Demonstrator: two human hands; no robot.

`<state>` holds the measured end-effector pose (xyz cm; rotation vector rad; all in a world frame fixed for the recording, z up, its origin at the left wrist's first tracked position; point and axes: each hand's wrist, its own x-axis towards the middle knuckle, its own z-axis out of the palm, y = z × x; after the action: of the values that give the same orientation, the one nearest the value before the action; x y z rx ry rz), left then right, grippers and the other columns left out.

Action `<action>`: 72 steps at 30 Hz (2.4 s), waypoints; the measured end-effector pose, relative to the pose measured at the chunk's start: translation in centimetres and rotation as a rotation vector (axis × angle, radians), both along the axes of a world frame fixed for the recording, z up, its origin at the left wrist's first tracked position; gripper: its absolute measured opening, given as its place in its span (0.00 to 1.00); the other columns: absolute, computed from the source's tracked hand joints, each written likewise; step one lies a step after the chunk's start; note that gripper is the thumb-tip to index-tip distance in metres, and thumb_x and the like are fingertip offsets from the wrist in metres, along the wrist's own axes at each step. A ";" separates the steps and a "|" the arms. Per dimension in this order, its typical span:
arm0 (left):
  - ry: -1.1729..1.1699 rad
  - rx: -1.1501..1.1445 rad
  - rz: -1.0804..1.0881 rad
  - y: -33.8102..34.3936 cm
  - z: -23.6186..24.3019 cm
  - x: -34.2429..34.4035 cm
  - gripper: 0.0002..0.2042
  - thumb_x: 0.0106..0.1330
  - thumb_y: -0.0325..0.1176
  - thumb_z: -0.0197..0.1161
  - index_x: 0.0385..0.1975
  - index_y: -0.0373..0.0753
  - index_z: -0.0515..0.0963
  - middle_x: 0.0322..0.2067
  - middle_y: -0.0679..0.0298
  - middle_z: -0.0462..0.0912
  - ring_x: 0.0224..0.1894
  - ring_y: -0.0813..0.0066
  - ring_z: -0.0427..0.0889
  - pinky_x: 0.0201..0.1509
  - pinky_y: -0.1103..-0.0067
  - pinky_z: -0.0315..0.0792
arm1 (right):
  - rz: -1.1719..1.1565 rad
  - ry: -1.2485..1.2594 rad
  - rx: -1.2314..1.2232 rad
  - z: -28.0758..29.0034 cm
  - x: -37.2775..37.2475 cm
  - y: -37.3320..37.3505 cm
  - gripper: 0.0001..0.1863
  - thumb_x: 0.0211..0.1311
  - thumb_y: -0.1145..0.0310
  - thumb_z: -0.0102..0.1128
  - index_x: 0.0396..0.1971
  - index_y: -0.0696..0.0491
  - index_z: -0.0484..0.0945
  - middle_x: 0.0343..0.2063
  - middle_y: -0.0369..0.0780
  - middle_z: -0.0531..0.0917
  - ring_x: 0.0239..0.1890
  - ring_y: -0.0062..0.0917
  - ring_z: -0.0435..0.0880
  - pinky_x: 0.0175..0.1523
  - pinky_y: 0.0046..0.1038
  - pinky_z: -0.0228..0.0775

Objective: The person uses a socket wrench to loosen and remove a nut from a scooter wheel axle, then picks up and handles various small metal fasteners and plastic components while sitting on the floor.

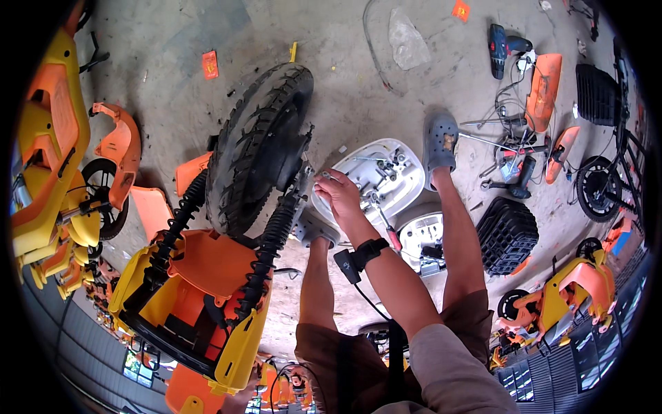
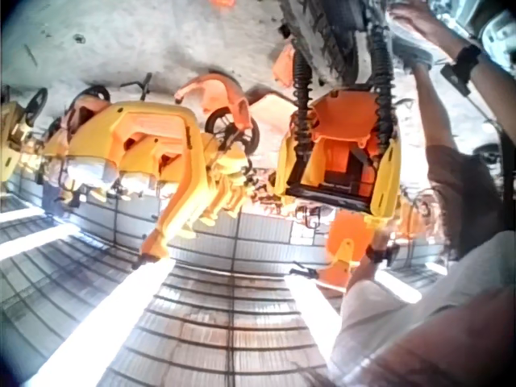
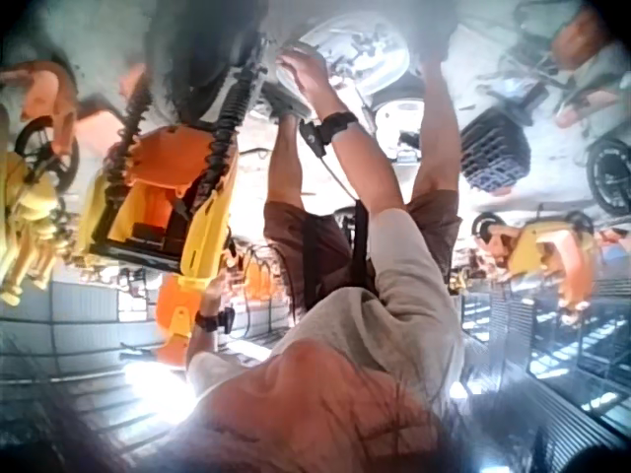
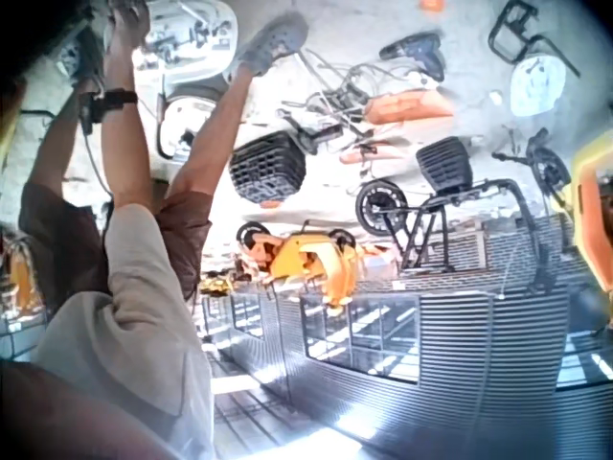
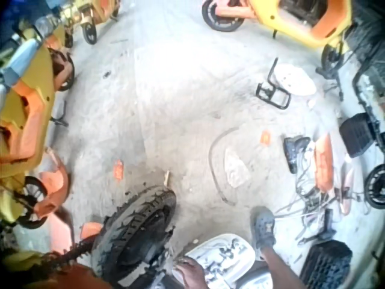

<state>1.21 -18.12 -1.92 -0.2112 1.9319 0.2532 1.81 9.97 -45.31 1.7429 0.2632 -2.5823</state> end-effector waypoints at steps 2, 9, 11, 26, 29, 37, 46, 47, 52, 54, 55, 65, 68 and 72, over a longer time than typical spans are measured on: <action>-0.004 0.009 -0.017 0.3 0.1 0.0 0.20 0.61 0.24 0.57 0.54 0.32 0.67 0.50 0.60 0.73 0.48 0.73 0.76 0.45 0.80 0.73 | 0.027 -0.045 -0.017 0.1 -0.8 0.5 0.23 0.54 0.74 0.63 0.50 0.60 0.70 0.34 0.38 0.81 0.36 0.20 0.79 0.39 0.22 0.71; -0.021 0.036 -0.082 1.0 0.2 -0.5 0.19 0.63 0.24 0.56 0.54 0.32 0.66 0.51 0.60 0.73 0.48 0.73 0.75 0.45 0.80 0.73 | 0.058 -0.088 0.017 0.6 -2.5 0.7 0.19 0.50 0.71 0.66 0.41 0.56 0.69 0.32 0.36 0.80 0.30 0.18 0.77 0.37 0.22 0.69; -0.030 0.035 -0.088 1.1 0.5 -0.5 0.19 0.63 0.25 0.56 0.55 0.32 0.66 0.51 0.60 0.73 0.49 0.73 0.75 0.45 0.80 0.73 | 0.019 -0.116 0.001 0.7 -2.6 0.4 0.17 0.50 0.70 0.67 0.37 0.55 0.68 0.32 0.36 0.80 0.27 0.18 0.76 0.34 0.21 0.69; -0.081 0.045 -0.129 1.1 0.5 -0.3 0.18 0.66 0.26 0.53 0.56 0.32 0.65 0.53 0.59 0.71 0.50 0.74 0.74 0.45 0.81 0.73 | 0.245 -0.116 0.224 0.1 -2.8 1.5 0.25 0.67 0.49 0.47 0.37 0.61 0.69 0.20 0.41 0.78 0.13 0.21 0.75 0.18 0.20 0.65; -0.082 0.053 -0.148 1.2 0.3 -0.4 0.18 0.66 0.27 0.53 0.56 0.32 0.65 0.54 0.59 0.71 0.50 0.74 0.74 0.45 0.81 0.73 | 0.263 -0.098 0.206 0.1 -3.2 1.4 0.21 0.68 0.52 0.46 0.36 0.59 0.69 0.19 0.40 0.79 0.10 0.19 0.73 0.16 0.19 0.64; -0.090 0.052 -0.191 0.6 0.5 -0.2 0.18 0.68 0.27 0.51 0.57 0.32 0.65 0.55 0.59 0.70 0.51 0.74 0.74 0.45 0.82 0.73 | 0.349 -0.064 0.545 -0.2 -3.5 -0.3 0.19 0.68 0.53 0.46 0.39 0.57 0.64 0.20 0.39 0.75 0.16 0.19 0.72 0.21 0.21 0.66; -0.138 -0.011 -0.239 -1.1 0.7 0.3 0.18 0.70 0.28 0.50 0.58 0.32 0.64 0.56 0.59 0.70 0.52 0.74 0.73 0.44 0.82 0.73 | 0.324 0.093 0.403 1.4 -2.9 0.7 0.16 0.67 0.58 0.51 0.40 0.56 0.64 0.27 0.39 0.75 0.22 0.17 0.74 0.25 0.20 0.66; -0.162 -0.050 -0.223 -1.0 0.5 0.0 0.18 0.70 0.28 0.49 0.58 0.32 0.64 0.56 0.59 0.70 0.52 0.74 0.73 0.44 0.82 0.73 | 0.338 0.116 0.449 1.1 -2.4 0.7 0.16 0.67 0.59 0.51 0.41 0.57 0.64 0.28 0.39 0.76 0.24 0.18 0.75 0.27 0.21 0.68; -0.101 0.283 -0.207 0.5 0.0 -0.8 0.20 0.73 0.31 0.41 0.63 0.34 0.56 0.62 0.63 0.62 0.58 0.78 0.68 0.46 0.85 0.71 | 0.507 0.134 0.629 0.5 -1.3 1.2 0.16 0.67 0.59 0.51 0.39 0.59 0.69 0.29 0.39 0.80 0.27 0.20 0.78 0.31 0.23 0.71; -0.076 0.234 -0.341 -2.5 0.2 0.2 0.20 0.73 0.30 0.40 0.63 0.33 0.56 0.62 0.64 0.62 0.58 0.78 0.68 0.50 0.84 0.70 | 0.589 0.087 0.630 0.3 -1.6 1.8 0.19 0.67 0.55 0.50 0.35 0.60 0.72 0.26 0.40 0.81 0.24 0.21 0.78 0.30 0.22 0.70; -0.065 0.208 -0.402 -4.3 0.4 1.0 0.20 0.73 0.29 0.40 0.63 0.33 0.56 0.62 0.64 0.62 0.58 0.78 0.68 0.51 0.83 0.69 | 0.643 0.062 0.603 0.4 -1.9 2.1 0.22 0.67 0.52 0.49 0.33 0.60 0.73 0.24 0.40 0.81 0.23 0.21 0.78 0.29 0.22 0.70; 0.006 0.099 -0.839 0.1 1.0 -0.4 0.15 0.68 0.25 0.49 0.54 0.34 0.69 0.54 0.61 0.73 0.54 0.73 0.74 0.55 0.79 0.68 | 0.443 0.061 0.483 -0.3 -2.2 2.0 0.22 0.65 0.54 0.53 0.46 0.59 0.69 0.29 0.39 0.78 0.23 0.18 0.76 0.26 0.21 0.69; -0.041 0.127 -1.306 -0.2 1.6 -1.3 0.20 0.69 0.24 0.46 0.61 0.34 0.62 0.60 0.63 0.66 0.55 0.72 0.73 0.56 0.80 0.68 | 0.397 0.081 0.546 -0.4 -2.1 1.5 0.21 0.65 0.61 0.53 0.52 0.57 0.66 0.33 0.40 0.78 0.23 0.17 0.75 0.23 0.18 0.65; -0.119 0.081 -1.604 -0.9 1.4 -0.9 0.21 0.68 0.25 0.47 0.61 0.37 0.63 0.59 0.61 0.67 0.56 0.70 0.71 0.58 0.79 0.67 | 0.350 0.035 0.236 -0.4 -2.6 2.7 0.22 0.63 0.66 0.50 0.56 0.56 0.64 0.35 0.40 0.78 0.22 0.16 0.74 0.20 0.17 0.63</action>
<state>0.34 -19.05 -0.51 1.3009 1.4397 -0.7244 -0.78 12.65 -45.73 1.5426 0.8229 -2.4041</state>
